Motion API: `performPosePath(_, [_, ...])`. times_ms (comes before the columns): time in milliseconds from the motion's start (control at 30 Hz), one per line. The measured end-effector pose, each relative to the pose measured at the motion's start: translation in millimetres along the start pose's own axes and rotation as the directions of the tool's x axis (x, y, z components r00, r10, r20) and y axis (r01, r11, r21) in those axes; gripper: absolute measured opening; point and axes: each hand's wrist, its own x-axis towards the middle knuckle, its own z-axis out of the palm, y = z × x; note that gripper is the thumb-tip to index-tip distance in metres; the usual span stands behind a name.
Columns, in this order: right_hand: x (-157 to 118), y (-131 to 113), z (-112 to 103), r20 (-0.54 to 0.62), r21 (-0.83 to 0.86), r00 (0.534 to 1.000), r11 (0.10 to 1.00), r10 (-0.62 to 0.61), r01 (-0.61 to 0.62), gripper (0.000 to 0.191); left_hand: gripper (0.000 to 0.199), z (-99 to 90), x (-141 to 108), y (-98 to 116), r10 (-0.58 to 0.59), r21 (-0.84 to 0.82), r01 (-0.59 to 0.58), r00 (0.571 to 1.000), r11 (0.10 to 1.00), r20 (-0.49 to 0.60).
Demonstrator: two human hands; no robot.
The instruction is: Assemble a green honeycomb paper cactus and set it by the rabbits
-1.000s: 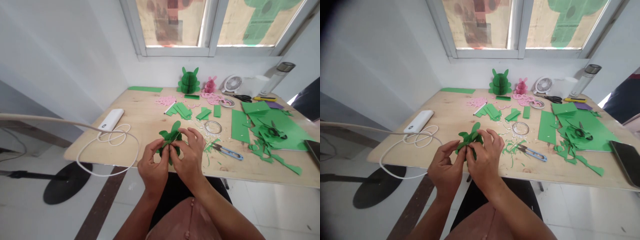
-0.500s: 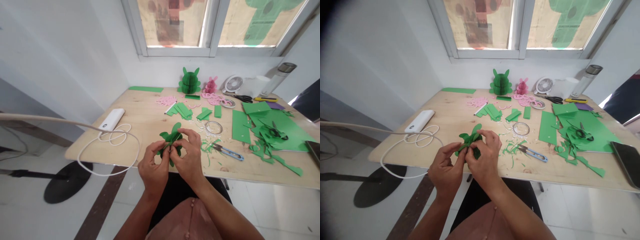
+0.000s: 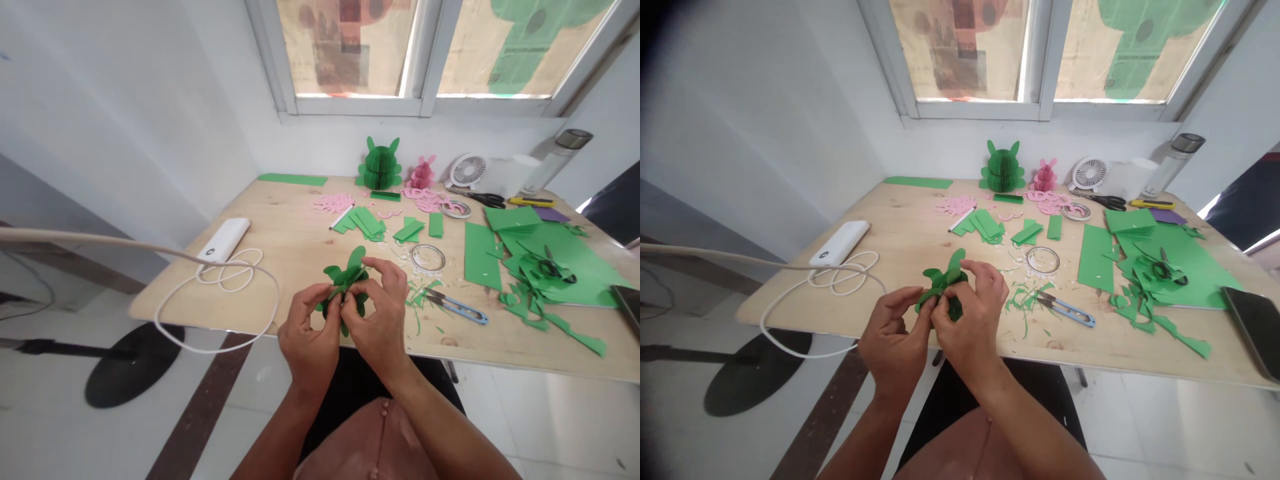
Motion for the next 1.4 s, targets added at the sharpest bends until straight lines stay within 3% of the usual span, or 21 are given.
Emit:
performPosePath(300, [2.7, 2.7, -3.0, 0.026, 0.028, 0.996, 0.996, 0.082, -0.083, 0.011, 0.017, 0.0, 2.1, 0.2, -0.075, -0.028, 0.075, 0.997, 0.997, 0.000])
performPosePath(433, [3.1, 2.6, -5.4, 0.048, 0.019, 0.997, 0.998, 0.053, -0.053, 0.009, 0.019, -0.9, 5.8, 1.4, -0.116, -0.054, 0.116, 0.993, 0.992, 0.009])
performPosePath(600, [-0.1, -1.2, -4.2, 0.057, -0.054, 0.998, 0.998, -0.026, 0.029, 0.006, 0.021, -0.5, 3.9, -1.8, -0.059, -0.037, 0.059, 0.998, 0.998, 0.012])
performPosePath(933, [-0.5, 0.1, -2.3, 0.056, -0.064, 0.998, 0.998, -0.008, 0.012, 0.007, 0.019, -0.2, -0.9, -6.1, 0.054, 0.038, -0.054, 0.999, 0.998, -0.001])
performPosePath(1400, [2.5, 1.1, -0.4, 0.091, 0.021, 0.994, 0.998, 0.060, -0.062, 0.009, 0.019, 0.7, 1.6, -4.2, 0.033, 0.015, -0.033, 0.999, 0.999, -0.008])
